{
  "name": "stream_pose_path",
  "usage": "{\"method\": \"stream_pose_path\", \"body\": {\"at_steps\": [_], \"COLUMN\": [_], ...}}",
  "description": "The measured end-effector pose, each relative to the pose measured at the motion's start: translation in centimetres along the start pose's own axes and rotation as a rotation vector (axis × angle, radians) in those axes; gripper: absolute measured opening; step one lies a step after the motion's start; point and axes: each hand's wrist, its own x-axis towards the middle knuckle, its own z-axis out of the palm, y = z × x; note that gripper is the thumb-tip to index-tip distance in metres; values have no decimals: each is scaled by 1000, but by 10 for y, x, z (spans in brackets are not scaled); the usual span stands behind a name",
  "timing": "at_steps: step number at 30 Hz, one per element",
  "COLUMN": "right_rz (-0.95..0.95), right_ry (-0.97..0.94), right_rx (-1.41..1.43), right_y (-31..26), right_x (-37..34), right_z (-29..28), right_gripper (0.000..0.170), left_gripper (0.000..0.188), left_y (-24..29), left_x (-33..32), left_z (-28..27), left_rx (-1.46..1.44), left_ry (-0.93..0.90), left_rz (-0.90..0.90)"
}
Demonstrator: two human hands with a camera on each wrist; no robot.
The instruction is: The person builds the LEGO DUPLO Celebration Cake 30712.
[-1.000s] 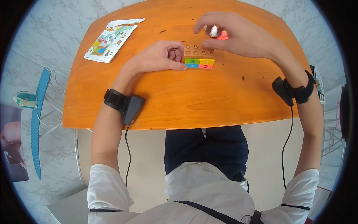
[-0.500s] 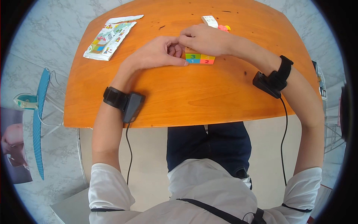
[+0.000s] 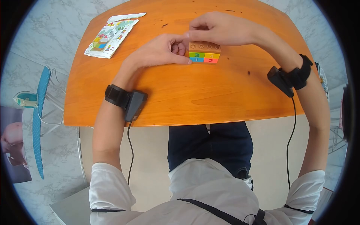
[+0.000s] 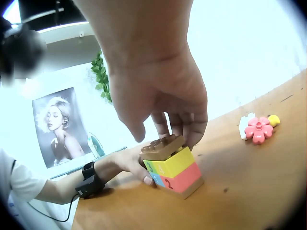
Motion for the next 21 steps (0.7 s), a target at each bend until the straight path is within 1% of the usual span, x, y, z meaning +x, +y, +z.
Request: {"method": "stream_pose_path", "body": {"at_steps": [1, 2, 4, 8, 10, 12, 13, 15, 17, 19, 21], "right_rz": [10, 10, -67, -40, -92, -81, -68, -63, -60, -125, -91], "right_ry": [-83, -86, 1, -22, 50, 67, 82, 85, 90, 107, 84], "right_rx": [-90, -90, -123, -139, -104, -102, -100, -116, -131, -126, -117], "right_y": [0, 2, 0, -8, -3, -1, -1, -3, -1, -1, -7], "right_x": [-3, -8, -19, -30, -32, -30, -30, -30, -29, -27, -31], "right_z": [-4, -4, -4, -9, -5, -1, 0, 2, 3, 3, -2], "right_gripper": [42, 42, 36, 38, 38, 37, 37, 36, 36, 34, 35], "left_gripper": [30, 30, 30, 30, 30, 28, 31, 28, 30, 29, 29], "left_y": [1, 1, 2, -1, -2, -2, -1, -4, -3, -2, -3], "left_x": [0, 0, 0, 1, 1, 1, 2, 2, 1, 1, 2], "left_z": [0, 0, -1, -1, -1, 2, 3, 1, -1, -1, -1], "left_rx": [-4, -7, -18, -18, -24, -43, -63, -49, -34, -34, -39], "left_ry": [-12, -12, -29, -25, -27, -17, -8, -22, -33, -31, -33], "left_rz": [0, 0, -20, -22, -5, -2, 2, 2, 1, -2, -2]}}
